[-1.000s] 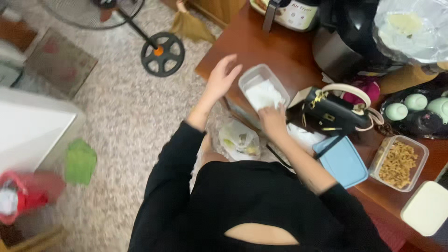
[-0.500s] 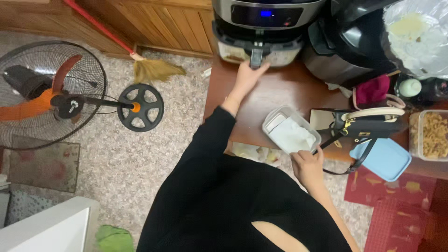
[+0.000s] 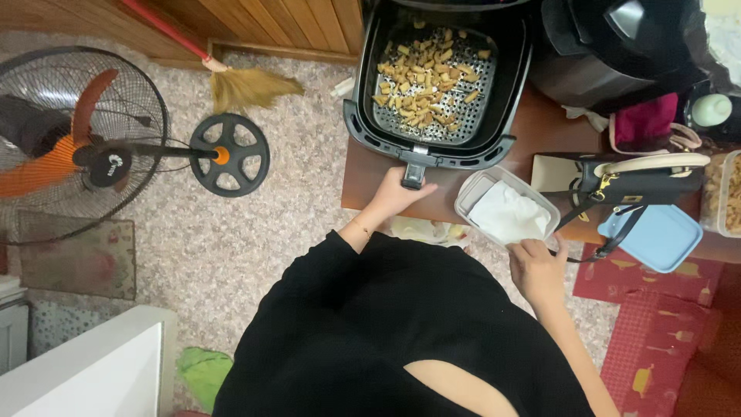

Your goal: The person scoops food from an air fryer into a container and then transfers cooked pieces from a frying pan into a smaller container using tongs.

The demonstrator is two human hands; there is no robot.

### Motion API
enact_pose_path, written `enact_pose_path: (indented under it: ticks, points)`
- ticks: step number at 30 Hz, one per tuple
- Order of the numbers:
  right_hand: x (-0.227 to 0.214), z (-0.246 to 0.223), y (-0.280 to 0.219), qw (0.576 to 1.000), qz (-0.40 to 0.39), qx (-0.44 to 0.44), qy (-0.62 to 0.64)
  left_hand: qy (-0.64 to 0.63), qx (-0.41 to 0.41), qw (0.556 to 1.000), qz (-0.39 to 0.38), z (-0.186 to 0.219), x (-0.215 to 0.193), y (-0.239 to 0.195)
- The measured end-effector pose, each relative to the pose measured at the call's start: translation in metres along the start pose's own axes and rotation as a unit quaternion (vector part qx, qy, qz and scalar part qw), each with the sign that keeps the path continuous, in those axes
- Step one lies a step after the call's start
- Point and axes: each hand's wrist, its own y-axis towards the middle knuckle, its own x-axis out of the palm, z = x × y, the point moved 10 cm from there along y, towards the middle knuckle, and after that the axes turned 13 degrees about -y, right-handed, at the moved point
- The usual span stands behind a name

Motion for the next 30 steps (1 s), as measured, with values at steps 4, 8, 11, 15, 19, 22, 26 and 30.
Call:
enact_pose_path:
  ticks: [4, 8, 11, 15, 19, 22, 26, 30]
  points:
    - [-0.001, 0.003, 0.004, 1.000, -0.001, 0.015, -0.005, 0.015, -0.014, 1.000, -0.001, -0.010, 0.004, -0.003]
    - [-0.005, 0.006, 0.006, 1.000, 0.008, 0.025, 0.003, 0.010, -0.037, 0.999, 0.003, -0.012, 0.010, -0.004]
    - [-0.015, 0.013, 0.009, 0.998, 0.026, 0.041, 0.047, 0.004, -0.046, 0.999, 0.001, -0.013, 0.012, -0.003]
    - [-0.031, 0.025, 0.009, 0.991, 0.068, 0.080, 0.078, -0.003, -0.061, 0.998, -0.005, -0.018, 0.014, 0.000]
    - [-0.017, 0.049, -0.008, 0.961, 0.080, 0.224, 0.139, -0.037, -0.086, 0.995, -0.030, -0.023, 0.014, 0.005]
    - [-0.008, 0.053, -0.018, 0.937, 0.085, 0.271, 0.206, -0.207, -0.162, 0.965, -0.001, -0.034, 0.017, -0.001]
    - [0.001, 0.053, -0.027, 0.926, 0.082, 0.293, 0.224, -0.239, -0.148, 0.956, 0.078, -0.030, 0.006, 0.014]
    - [-0.004, 0.047, -0.030, 0.923, 0.097, 0.288, 0.236, -0.232, -0.093, 0.959, 0.130, -0.012, -0.004, 0.050]
